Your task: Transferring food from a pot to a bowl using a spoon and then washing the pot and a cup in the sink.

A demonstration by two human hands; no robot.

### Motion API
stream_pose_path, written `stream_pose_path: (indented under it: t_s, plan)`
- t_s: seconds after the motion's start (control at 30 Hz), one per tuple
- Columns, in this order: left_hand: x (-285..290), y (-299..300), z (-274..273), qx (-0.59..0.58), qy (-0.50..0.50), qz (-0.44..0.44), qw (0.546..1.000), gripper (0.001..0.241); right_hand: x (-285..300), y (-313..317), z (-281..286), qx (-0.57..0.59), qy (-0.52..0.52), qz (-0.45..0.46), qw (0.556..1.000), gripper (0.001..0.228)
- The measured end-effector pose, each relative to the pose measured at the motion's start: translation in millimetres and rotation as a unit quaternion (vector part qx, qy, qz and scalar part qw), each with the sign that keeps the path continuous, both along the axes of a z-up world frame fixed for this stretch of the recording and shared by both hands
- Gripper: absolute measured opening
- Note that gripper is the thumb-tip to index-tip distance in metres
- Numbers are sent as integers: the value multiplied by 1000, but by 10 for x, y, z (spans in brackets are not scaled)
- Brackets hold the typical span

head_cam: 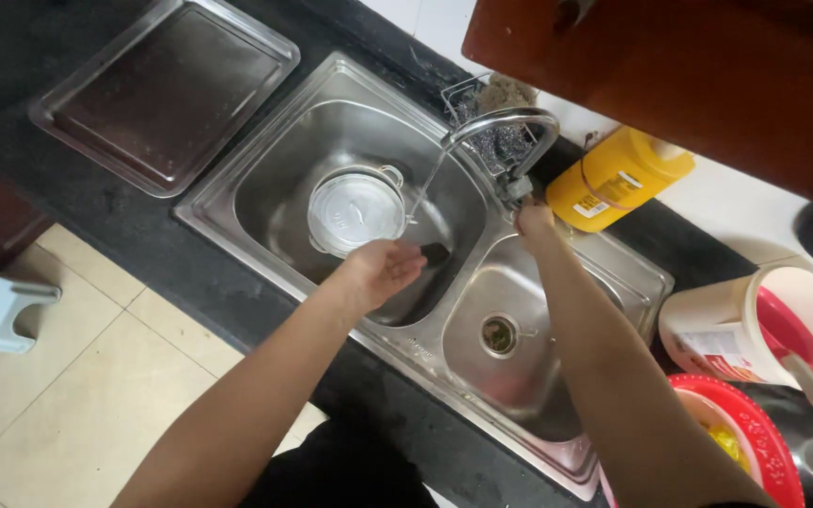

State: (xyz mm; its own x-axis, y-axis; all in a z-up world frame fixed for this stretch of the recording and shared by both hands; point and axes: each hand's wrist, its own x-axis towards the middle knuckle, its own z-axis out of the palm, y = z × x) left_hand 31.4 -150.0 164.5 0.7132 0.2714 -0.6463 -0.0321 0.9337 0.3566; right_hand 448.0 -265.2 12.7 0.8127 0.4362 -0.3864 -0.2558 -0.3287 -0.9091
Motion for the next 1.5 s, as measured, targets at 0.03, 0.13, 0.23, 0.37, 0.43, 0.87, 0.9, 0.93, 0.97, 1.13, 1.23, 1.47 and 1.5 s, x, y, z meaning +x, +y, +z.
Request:
stream_pose_path:
  t_s: [0.03, 0.13, 0.23, 0.37, 0.43, 0.87, 0.9, 0.93, 0.97, 1.13, 1.23, 1.47, 1.5]
  plan:
    - [27, -52, -19, 0, 4, -11, 1000, 40, -83, -7, 130, -68, -34, 8, 997, 38]
    - [108, -176, -47, 1, 13, -26, 1000, 41, -290, -16, 499, -113, -52, 32, 992, 38]
    - [74, -290, -78, -7, 28, -37, 999, 41, -492, -29, 627, -119, -62, 37, 990, 38]
    - [47, -352, -169, -22, 45, -34, 998, 40, 529, 94, -799, -311, -280, 111, 901, 52]
    - [24, -381, -272, -24, 46, -36, 998, 39, 611, 150, -796, -322, -293, 127, 891, 49]
    - [-144, -461, -227, -42, 2, -66, 997, 16, -1053, -470, 332, 18, 46, -35, 998, 45]
    - [-146, -482, -199, -42, 0, -88, 995, 16, -1139, -661, 478, 19, 42, -57, 997, 45]
    - [-127, -495, -166, -47, -6, -103, 994, 17, -1217, -845, 635, -7, -158, -40, 987, 36]
    - [-106, -504, -132, -52, -12, -119, 991, 17, -1302, -1018, 793, -42, -350, -18, 936, 32]
    - [-69, -738, 233, -55, -6, -201, 978, 18, -1700, -2129, 2974, -270, -573, -125, 764, 32]
    - [-36, -864, 294, -56, 3, -228, 972, 18, -1352, -2952, 3282, -447, -575, -181, 661, 38]
    - [-49, -931, 267, -70, -8, -248, 966, 21, -626, -4226, 3153, -476, -233, -129, 838, 63]
    - [-57, -920, 300, -69, -7, -249, 966, 21, -719, -4209, 3244, -476, -232, -130, 838, 63]
